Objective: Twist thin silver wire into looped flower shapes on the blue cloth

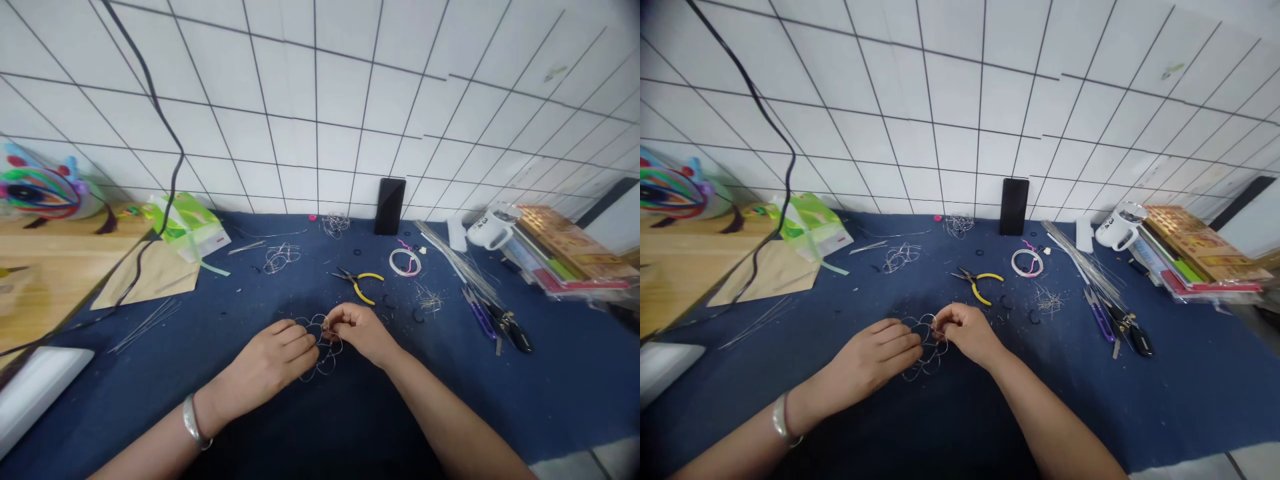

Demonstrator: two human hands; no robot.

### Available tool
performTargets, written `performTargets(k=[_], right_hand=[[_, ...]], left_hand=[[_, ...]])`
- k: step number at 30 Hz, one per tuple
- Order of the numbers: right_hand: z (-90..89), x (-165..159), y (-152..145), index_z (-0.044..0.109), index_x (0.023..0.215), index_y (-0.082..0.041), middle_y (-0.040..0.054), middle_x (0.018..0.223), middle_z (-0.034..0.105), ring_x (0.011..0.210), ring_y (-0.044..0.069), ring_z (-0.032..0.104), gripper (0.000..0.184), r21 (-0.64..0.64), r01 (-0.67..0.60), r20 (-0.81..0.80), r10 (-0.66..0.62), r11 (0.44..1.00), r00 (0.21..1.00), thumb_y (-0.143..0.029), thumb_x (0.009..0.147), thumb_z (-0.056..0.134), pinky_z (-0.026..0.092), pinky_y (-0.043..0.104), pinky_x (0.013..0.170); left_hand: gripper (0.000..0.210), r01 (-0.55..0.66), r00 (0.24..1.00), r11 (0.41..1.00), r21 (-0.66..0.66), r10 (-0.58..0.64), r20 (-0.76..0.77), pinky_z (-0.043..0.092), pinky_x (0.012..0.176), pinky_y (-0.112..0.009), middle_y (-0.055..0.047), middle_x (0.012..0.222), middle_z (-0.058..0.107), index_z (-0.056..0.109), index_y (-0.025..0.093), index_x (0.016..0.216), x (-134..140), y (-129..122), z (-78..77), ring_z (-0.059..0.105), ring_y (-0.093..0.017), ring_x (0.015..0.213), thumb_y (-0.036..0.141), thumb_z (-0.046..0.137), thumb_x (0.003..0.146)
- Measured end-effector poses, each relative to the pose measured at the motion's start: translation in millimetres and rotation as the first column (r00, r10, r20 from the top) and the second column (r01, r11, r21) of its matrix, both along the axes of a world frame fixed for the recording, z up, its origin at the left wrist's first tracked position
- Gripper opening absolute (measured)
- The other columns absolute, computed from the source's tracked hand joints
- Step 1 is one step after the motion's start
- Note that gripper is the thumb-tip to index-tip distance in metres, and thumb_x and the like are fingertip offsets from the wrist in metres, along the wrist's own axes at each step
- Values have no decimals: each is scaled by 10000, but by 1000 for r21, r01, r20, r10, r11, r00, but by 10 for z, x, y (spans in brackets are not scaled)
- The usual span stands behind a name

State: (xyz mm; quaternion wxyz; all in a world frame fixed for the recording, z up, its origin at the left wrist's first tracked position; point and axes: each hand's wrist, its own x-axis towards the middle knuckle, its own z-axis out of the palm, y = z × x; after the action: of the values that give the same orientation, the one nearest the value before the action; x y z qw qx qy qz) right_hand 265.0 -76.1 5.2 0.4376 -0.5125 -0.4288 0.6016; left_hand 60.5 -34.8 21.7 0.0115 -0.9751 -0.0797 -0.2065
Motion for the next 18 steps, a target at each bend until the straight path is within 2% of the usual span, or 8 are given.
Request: performTargets(k=[4, 7, 10, 12, 14, 15, 16, 18], right_hand=[[44, 40, 21, 638, 926, -184, 22, 875, 662, 759, 135, 635, 170, 20, 133, 55, -134, 991, 989, -235, 781, 566, 498, 285, 695], [50, 6, 0, 636, 932, -178, 30, 865, 655, 726, 138, 627, 177, 50, 197, 136, -203, 979, 970, -268, 800, 562, 492, 278, 661], [26, -95, -53, 644, 950, -186, 18, 803, 638, 697, 139, 611, 188, 69, 124, 213, -136, 990, 968, -279, 807, 563, 476, 270, 634], [8, -176, -94, 648, 970, -192, 11, 776, 625, 696, 138, 596, 200, 81, 52, 245, -71, 995, 967, -264, 797, 576, 468, 269, 636], [-5, -244, -129, 649, 972, -196, 10, 780, 623, 702, 135, 584, 205, 94, 22, 254, -46, 995, 966, -228, 781, 581, 468, 275, 658], [-9, -268, -141, 646, 970, -198, 10, 788, 625, 705, 133, 580, 209, 101, 24, 248, -48, 995, 968, -209, 772, 581, 469, 276, 666], [-13, -286, -151, 640, 970, -202, 9, 797, 626, 707, 131, 577, 214, 110, 35, 236, -60, 993, 970, -195, 765, 580, 468, 274, 668], [-20, -301, -165, 625, 969, -209, 7, 807, 626, 706, 128, 571, 216, 137, 66, 214, -94, 988, 972, -186, 759, 578, 466, 267, 661]], left_hand=[[209, -163, 984, 986, -29, 165, 62, 441, 774, -332, -57, 953, 671, 626, 167, 1007, -59, 57, -94, 577, -173, 858, 95, 466, 894], [176, -323, 936, 944, -70, 329, 123, 436, 729, -312, -53, 894, 675, 635, 167, 989, -96, 104, -161, 585, -170, 817, 114, 512, 875], [121, -440, 875, 884, -160, 462, 147, 450, 737, -306, -36, 824, 674, 648, 177, 943, -104, 124, -202, 595, -163, 766, 181, 555, 867], [105, -486, 832, 833, -266, 534, 153, 457, 724, -293, -27, 800, 673, 656, 185, 909, -91, 116, -213, 602, -155, 739, 220, 569, 861], [99, -490, 795, 757, -432, 591, 135, 455, 671, -259, -16, 774, 666, 655, 189, 862, -70, 102, -212, 599, -138, 702, 245, 574, 854], [100, -476, 780, 699, -534, 616, 111, 448, 634, -239, -9, 753, 658, 650, 188, 837, -59, 95, -208, 590, -127, 677, 259, 579, 847], [107, -452, 766, 622, -640, 638, 79, 435, 593, -220, -1, 723, 642, 639, 186, 813, -48, 92, -202, 576, -115, 645, 278, 589, 838], [150, -365, 753, 423, -829, 658, 4, 409, 541, -198, 19, 654, 594, 605, 176, 780, -30, 93, -188, 538, -96, 587, 321, 616, 816]])
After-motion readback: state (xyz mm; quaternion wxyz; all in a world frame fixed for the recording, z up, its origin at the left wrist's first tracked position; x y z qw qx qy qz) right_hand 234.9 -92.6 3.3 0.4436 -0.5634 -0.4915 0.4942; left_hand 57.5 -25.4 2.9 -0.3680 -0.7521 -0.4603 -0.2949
